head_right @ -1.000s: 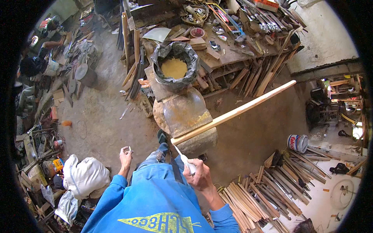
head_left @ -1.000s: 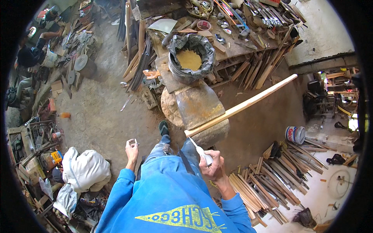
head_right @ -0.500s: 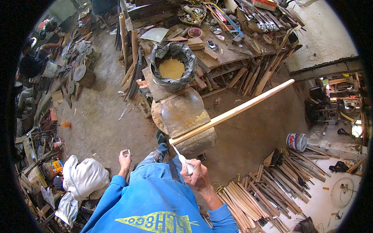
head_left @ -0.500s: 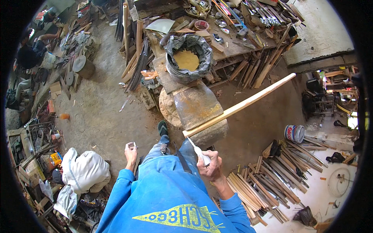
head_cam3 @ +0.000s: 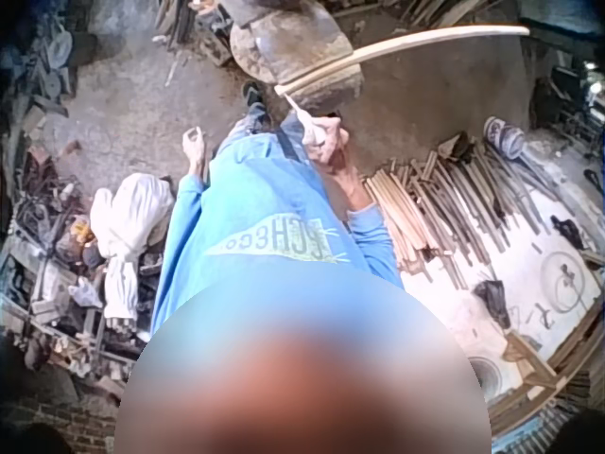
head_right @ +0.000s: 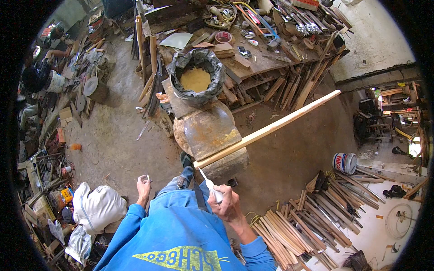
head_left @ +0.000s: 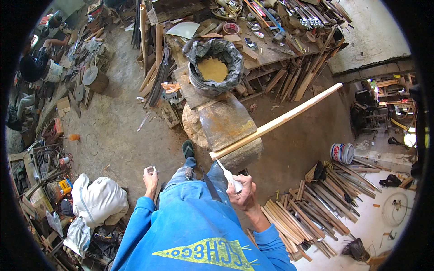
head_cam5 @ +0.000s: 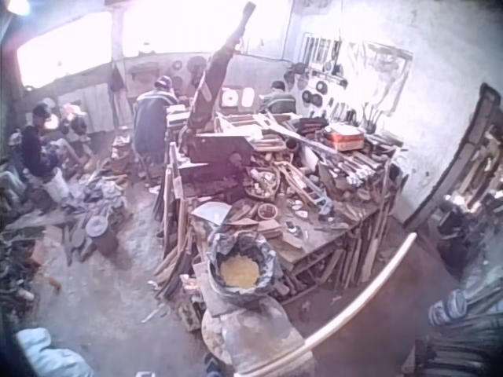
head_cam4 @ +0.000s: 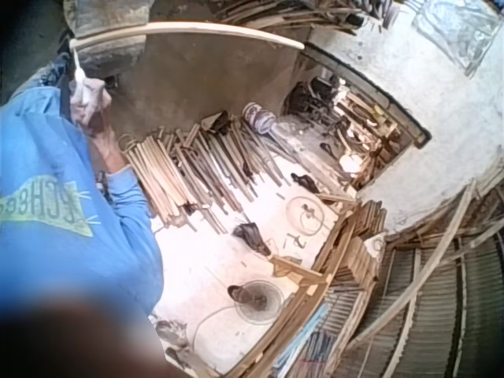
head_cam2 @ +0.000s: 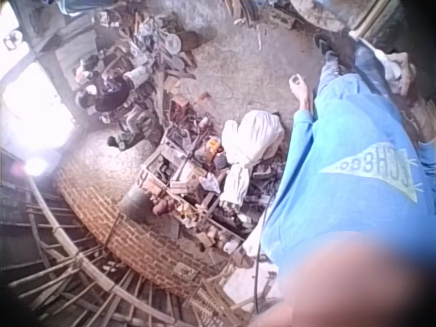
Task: The person repeatedly smooths a long wooden dowel on a rotating grinding wheel, applying a paste from a nearby container and using a small tool to scrape or refine the surface. The dowel is turned and repositioned multiple times to work different sections.
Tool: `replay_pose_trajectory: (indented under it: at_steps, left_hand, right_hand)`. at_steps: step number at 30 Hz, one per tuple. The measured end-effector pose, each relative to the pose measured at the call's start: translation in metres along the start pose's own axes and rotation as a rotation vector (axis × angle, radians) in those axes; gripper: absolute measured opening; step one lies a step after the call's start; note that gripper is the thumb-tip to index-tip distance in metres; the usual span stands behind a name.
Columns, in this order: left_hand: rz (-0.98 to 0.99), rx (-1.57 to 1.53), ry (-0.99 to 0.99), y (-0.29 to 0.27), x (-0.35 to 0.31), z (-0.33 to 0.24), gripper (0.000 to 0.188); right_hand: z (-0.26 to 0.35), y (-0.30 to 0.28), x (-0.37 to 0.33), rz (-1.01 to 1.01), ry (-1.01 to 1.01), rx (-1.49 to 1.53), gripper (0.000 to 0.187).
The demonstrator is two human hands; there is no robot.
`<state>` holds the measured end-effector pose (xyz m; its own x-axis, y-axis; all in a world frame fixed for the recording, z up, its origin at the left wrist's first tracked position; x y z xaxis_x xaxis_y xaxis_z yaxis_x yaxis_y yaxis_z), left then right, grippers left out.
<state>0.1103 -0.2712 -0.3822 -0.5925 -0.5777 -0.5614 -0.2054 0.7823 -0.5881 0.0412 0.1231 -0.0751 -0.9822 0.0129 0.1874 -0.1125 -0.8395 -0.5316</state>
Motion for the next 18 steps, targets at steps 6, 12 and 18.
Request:
replay_pose_trajectory:
  at_steps: [6, 12, 18]
  left_hand:
    - [-0.007, 0.030, -0.017, -0.002, -0.005, 0.006, 0.039]
    - [-0.013, -0.007, 0.002, -0.004, -0.006, 0.011, 0.041]
    - [-0.061, 0.032, -0.032, -0.008, -0.004, 0.023, 0.039]
  right_hand:
    - [0.001, 0.001, 0.000, 0.003, 0.026, 0.020, 0.028]
    - [0.001, 0.002, -0.004, -0.012, 0.010, 0.008, 0.028]
    - [-0.003, 0.006, -0.009, -0.022, 0.024, 0.003, 0.028]
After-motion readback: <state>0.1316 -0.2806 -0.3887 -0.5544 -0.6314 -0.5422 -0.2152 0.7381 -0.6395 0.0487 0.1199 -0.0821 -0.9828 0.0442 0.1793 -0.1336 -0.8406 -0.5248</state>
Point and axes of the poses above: each hand's wrist, its own x-axis towards the middle knuckle, its own y-axis out of the palm, z = x × y, the point moved 5 cm from there along x, towards the middle knuckle, and after that the axes turned 5 degrees about -z, right-handed, at the moved point
